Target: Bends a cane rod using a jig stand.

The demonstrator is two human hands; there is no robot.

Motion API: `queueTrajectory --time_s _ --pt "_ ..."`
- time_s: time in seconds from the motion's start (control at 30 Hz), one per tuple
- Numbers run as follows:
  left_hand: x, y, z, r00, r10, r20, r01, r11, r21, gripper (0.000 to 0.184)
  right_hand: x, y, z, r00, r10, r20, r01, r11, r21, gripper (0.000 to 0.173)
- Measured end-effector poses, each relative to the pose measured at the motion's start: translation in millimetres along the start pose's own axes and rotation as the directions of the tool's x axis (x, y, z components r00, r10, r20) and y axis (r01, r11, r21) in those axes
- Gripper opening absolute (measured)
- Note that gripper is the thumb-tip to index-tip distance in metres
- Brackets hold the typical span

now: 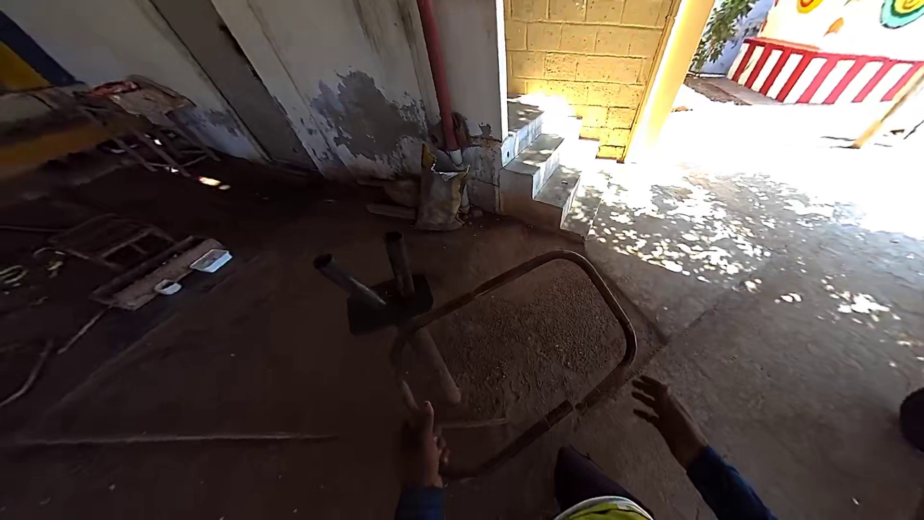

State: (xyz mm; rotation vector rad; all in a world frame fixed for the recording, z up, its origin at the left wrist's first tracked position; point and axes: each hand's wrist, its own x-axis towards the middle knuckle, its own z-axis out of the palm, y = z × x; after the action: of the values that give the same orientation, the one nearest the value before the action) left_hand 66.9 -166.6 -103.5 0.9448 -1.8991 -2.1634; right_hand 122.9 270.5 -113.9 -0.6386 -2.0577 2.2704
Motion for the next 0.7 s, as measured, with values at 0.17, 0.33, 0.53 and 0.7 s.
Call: queueTrajectory --time_s 0.17,0.33,0.53,0.7 --pt "-6.5 -4.7 -21.6 0.996 0.031 0.078 -0.041 0.992 0.119 0.034 62.3 -56.8 -74.3 1.0 -0.013 0.025 0.018 0.973 -0.229 0.065" --pt "-14.5 -47.4 22.2 0.984 -0.052 0.172 0.029 0.991 0.134 0.034 109.9 -34.1 -64.7 0.936 0.297 0.191 -0.272 0.951 -0.145 0.046" --pt "-33.2 -102.9 72.4 0.974 -0.201 0.108 0.18 0.968 0.178 0.039 142.5 8.0 -92.6 0.964 0.253 -0.081 -0.257 0.811 -0.526 0.061" --pt "-57.7 -107.7 93.0 0.968 -0.244 0.061 0.231 0.958 0.168 0.038 164.4 20.4 -114.8 0.975 0.212 -0.072 -0.215 0.792 -0.572 0.061"
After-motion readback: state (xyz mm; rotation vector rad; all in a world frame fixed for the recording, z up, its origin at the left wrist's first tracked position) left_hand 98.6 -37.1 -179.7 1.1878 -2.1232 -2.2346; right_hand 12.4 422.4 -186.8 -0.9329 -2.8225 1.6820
